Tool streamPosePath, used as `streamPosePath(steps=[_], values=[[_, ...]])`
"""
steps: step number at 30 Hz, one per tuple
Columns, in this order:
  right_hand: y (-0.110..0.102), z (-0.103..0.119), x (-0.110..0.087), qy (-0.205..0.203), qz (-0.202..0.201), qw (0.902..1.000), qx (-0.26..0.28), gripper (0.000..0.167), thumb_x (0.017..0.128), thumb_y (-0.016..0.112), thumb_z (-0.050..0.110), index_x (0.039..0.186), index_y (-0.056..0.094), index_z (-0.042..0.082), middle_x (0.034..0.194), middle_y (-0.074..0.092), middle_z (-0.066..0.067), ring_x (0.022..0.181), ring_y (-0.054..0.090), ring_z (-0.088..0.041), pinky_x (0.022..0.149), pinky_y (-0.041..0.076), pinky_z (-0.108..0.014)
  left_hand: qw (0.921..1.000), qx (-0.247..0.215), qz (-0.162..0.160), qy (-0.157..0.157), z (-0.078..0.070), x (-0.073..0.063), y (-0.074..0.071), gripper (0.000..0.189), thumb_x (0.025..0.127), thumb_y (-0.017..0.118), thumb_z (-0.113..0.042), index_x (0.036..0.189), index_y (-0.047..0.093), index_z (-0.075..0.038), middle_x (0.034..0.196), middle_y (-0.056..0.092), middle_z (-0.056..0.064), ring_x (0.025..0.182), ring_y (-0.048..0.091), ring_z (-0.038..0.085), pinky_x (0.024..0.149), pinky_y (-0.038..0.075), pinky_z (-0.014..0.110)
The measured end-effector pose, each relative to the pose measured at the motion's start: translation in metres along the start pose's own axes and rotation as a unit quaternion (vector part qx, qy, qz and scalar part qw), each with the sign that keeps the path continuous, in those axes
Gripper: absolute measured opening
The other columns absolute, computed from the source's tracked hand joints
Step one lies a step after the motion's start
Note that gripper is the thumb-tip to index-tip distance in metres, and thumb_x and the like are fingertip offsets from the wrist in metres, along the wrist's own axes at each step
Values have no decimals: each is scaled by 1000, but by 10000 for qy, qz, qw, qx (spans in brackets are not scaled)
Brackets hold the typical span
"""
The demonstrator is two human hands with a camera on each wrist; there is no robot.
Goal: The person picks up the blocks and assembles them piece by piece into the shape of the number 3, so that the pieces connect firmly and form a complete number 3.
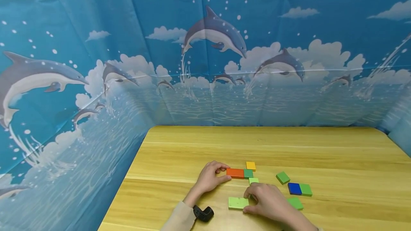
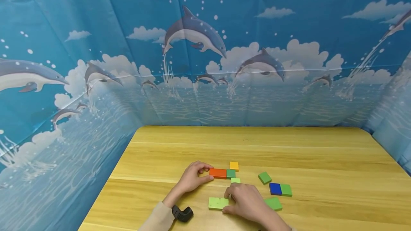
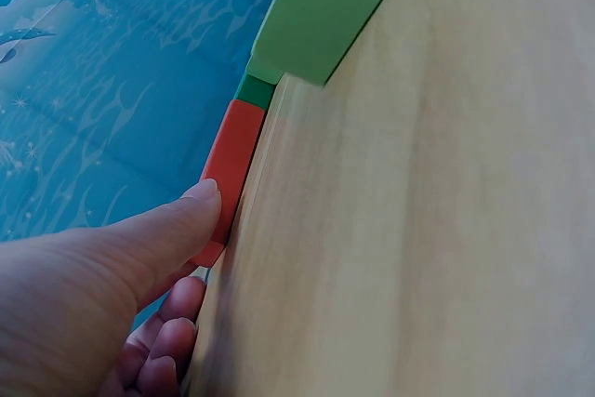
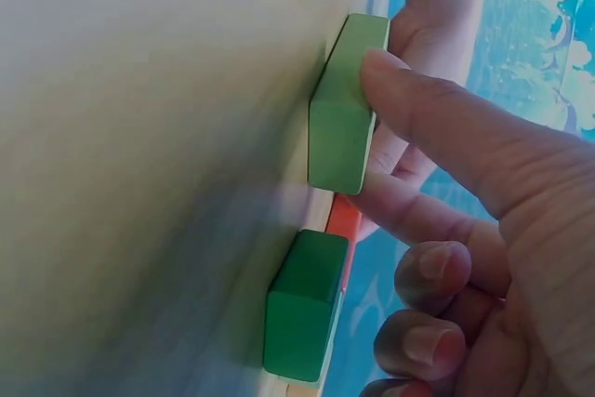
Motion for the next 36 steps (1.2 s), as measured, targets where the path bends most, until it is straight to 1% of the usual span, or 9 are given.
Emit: streamPosePath(steps=[8, 15, 21, 27, 36], values=[[2, -8, 7, 150, 150, 9997, 129, 38, 69, 78, 54, 84, 70, 20, 69, 46, 17, 57, 36, 0, 49, 31, -22, 10000, 33, -9, 46, -2, 1, -2, 33, 84, 70, -43, 110, 69, -22, 91, 54, -12, 76, 44, 7, 70, 37, 23], [0, -13, 10, 191, 206, 9996, 58, 37, 69, 78, 54, 84, 70, 21, 65, 44, 17, 55, 34, 0, 48, 28, -22, 10000, 17, -15, 30, -2, 1, -2, 32, 84, 71, -41, 109, 69, -22, 90, 54, -10, 76, 44, 9, 69, 36, 24], [0, -16, 9, 200, 257, 9995, 58, 36, 70, 77, 55, 84, 70, 23, 67, 43, 17, 56, 35, 0, 49, 28, -22, 10000, -30, 6, -9, -2, 2, -2, 32, 84, 71, -41, 109, 70, -22, 91, 55, -10, 76, 44, 9, 69, 36, 24], [1, -17, 7, 258, 373, 9989, 111, 37, 70, 75, 58, 85, 68, 24, 70, 43, 16, 57, 36, -1, 50, 29, -23, 10000, -47, -24, 11, -3, -1, -1, 31, 84, 71, -41, 108, 69, -22, 90, 55, -10, 76, 44, 9, 69, 36, 24], [-2, -17, 2, 243, 395, 9988, 178, 37, 71, 73, 59, 85, 66, 25, 67, 41, 14, 55, 34, -1, 49, 28, -23, 10000, 10, -69, 16, -5, -4, 0, 31, 84, 71, -41, 108, 70, -22, 89, 54, -11, 75, 43, 7, 69, 35, 24]])
Point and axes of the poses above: each hand's wrist, its own x-axis towards the middle knuckle, its own y-axis out of the palm, z = x × y, the point moved 10 cm from there along x, towards the middle knuckle
